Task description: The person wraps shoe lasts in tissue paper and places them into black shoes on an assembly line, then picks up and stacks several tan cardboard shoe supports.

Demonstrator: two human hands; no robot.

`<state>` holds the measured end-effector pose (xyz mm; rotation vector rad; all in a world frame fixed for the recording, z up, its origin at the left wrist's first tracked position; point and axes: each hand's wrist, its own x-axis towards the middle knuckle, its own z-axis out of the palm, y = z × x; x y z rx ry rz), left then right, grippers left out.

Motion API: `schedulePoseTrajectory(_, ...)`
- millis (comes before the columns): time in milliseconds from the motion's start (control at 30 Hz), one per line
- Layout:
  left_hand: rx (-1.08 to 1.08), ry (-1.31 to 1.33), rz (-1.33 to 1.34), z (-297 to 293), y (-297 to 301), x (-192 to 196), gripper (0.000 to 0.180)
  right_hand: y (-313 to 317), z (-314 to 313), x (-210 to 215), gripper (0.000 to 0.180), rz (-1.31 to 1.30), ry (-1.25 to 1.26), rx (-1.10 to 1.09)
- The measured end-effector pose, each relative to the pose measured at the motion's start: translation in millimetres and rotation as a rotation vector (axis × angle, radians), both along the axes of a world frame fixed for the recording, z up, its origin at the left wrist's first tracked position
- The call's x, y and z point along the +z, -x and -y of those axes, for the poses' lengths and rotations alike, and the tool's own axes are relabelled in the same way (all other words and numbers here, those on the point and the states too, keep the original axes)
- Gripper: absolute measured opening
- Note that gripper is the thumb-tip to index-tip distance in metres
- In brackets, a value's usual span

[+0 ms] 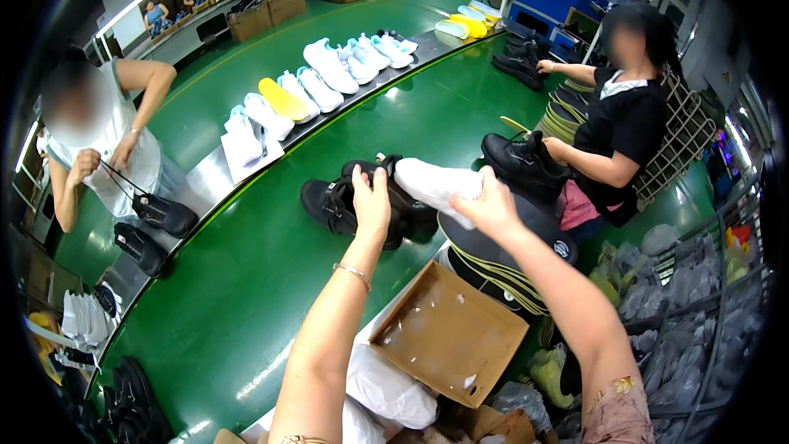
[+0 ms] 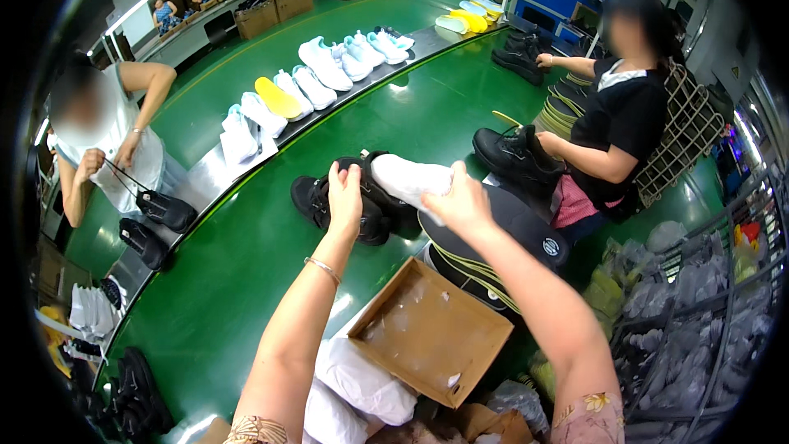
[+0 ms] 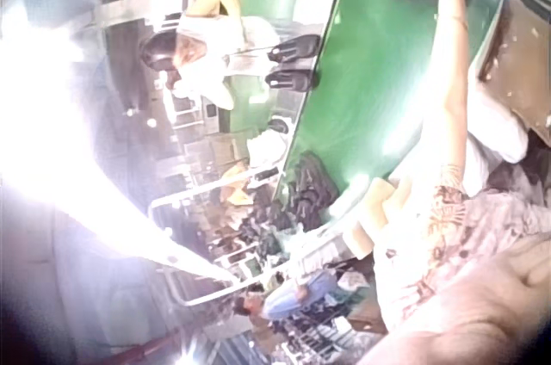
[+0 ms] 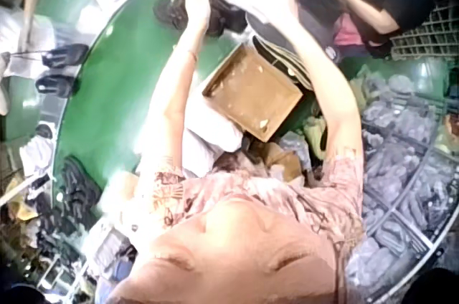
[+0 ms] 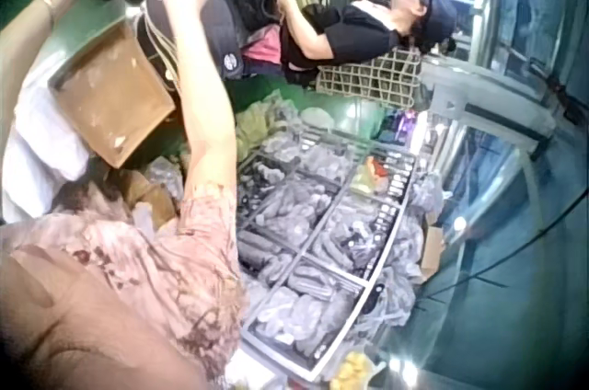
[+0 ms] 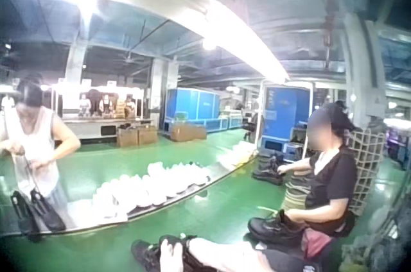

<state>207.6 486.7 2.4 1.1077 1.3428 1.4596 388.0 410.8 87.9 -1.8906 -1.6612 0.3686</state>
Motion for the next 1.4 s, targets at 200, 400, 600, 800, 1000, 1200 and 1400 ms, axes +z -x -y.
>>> schedulePoseTrajectory(200, -0.133, -0.061, -0.487, -50.9, -2.1, -20.1, 0.06, 16.8, -67.2, -8.2, 0.041, 0.369, 0.248, 0.155)
schedulePoseTrajectory(400, -0.262, 0.165, -0.622, -90.2, 1.2, -61.7, 0.039, 54.1, -111.2, -62.3, 0.035, 0.526, 0.206, 0.324)
schedulePoseTrajectory(600, -0.183, 0.076, -0.384, -84.9, 2.8, -69.5, 0.028, 64.1, -122.1, -125.4, 0.041, 0.264, 0.34, 0.141)
schedulePoseTrajectory(800, -0.215, 0.043, -0.377, -78.0, 16.2, -65.9, 0.029, 70.3, -129.5, -113.8, 0.044, 0.514, 0.353, 0.302)
schedulePoseTrajectory(1000, -0.29, 0.06, -0.361, -70.3, 20.6, -66.3, 0.027, 80.7, -132.5, -148.4, 0.036, 0.344, 0.291, 0.24)
schedulePoseTrajectory(1200, -0.275, 0.015, -0.383, -65.1, 21.9, -73.8, 0.026, 85.1, -140.9, -162.8, 0.036, 0.299, 0.292, 0.17)
schedulePoseTrajectory(1400, -0.385, 0.074, -0.481, -66.3, 23.4, -56.7, 0.041, 69.2, -127.5, -107.0, 0.03, 0.278, 0.316, 0.265)
